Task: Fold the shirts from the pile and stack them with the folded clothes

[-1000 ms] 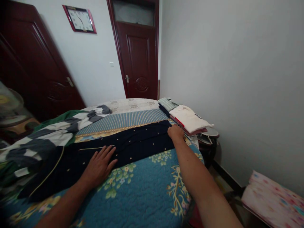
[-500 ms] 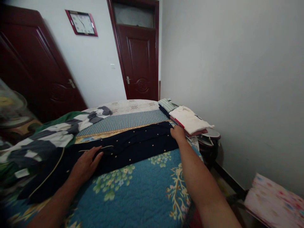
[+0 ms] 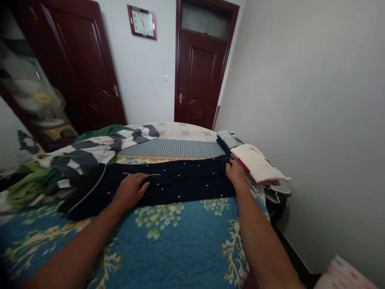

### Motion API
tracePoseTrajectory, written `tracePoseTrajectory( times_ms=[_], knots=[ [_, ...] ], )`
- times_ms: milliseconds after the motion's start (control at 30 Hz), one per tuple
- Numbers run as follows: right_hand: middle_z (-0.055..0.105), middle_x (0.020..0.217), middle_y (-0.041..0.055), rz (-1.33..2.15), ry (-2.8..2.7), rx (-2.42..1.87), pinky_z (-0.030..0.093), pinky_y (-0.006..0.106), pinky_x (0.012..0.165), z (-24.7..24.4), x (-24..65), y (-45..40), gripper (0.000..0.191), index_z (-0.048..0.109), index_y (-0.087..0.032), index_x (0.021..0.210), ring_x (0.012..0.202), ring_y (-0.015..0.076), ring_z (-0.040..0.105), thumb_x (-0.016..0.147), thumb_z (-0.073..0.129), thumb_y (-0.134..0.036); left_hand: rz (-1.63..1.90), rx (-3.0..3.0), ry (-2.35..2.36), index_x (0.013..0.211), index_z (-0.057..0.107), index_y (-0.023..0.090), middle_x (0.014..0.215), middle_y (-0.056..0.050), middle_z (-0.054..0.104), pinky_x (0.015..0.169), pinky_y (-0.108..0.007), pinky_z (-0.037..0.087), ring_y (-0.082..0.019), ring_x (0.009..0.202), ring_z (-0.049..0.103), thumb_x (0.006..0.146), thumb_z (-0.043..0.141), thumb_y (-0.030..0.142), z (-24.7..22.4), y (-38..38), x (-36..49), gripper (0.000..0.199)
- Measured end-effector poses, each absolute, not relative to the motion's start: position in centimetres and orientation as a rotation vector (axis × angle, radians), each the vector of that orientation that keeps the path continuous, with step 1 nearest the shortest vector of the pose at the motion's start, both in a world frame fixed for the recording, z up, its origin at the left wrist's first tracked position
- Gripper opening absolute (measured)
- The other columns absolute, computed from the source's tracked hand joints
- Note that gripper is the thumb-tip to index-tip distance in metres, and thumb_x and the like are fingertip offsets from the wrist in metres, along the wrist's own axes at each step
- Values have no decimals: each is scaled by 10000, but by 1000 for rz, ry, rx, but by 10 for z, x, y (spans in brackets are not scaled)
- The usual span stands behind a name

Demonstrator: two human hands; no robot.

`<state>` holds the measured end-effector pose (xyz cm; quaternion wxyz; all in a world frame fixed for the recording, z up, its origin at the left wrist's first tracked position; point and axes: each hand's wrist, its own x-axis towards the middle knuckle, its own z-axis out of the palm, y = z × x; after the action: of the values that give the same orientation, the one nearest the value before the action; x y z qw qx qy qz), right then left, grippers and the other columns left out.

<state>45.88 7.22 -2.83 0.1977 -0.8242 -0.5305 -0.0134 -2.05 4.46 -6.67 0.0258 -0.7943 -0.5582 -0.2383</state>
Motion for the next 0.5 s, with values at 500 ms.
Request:
tracePoseTrajectory(
  times_ms=[500],
  knots=[
    [755,1209,200,127,-2030,-2112,523,396,987,-24,231,67,345,659,-136,1298,1139,317,731,1028,515,-293,-819,-2473,-1681,1292,734,206,1299,-121,739,1114,-474,459,-308,1215,662,1007,547,375,-72,44,-23,381]
  ],
)
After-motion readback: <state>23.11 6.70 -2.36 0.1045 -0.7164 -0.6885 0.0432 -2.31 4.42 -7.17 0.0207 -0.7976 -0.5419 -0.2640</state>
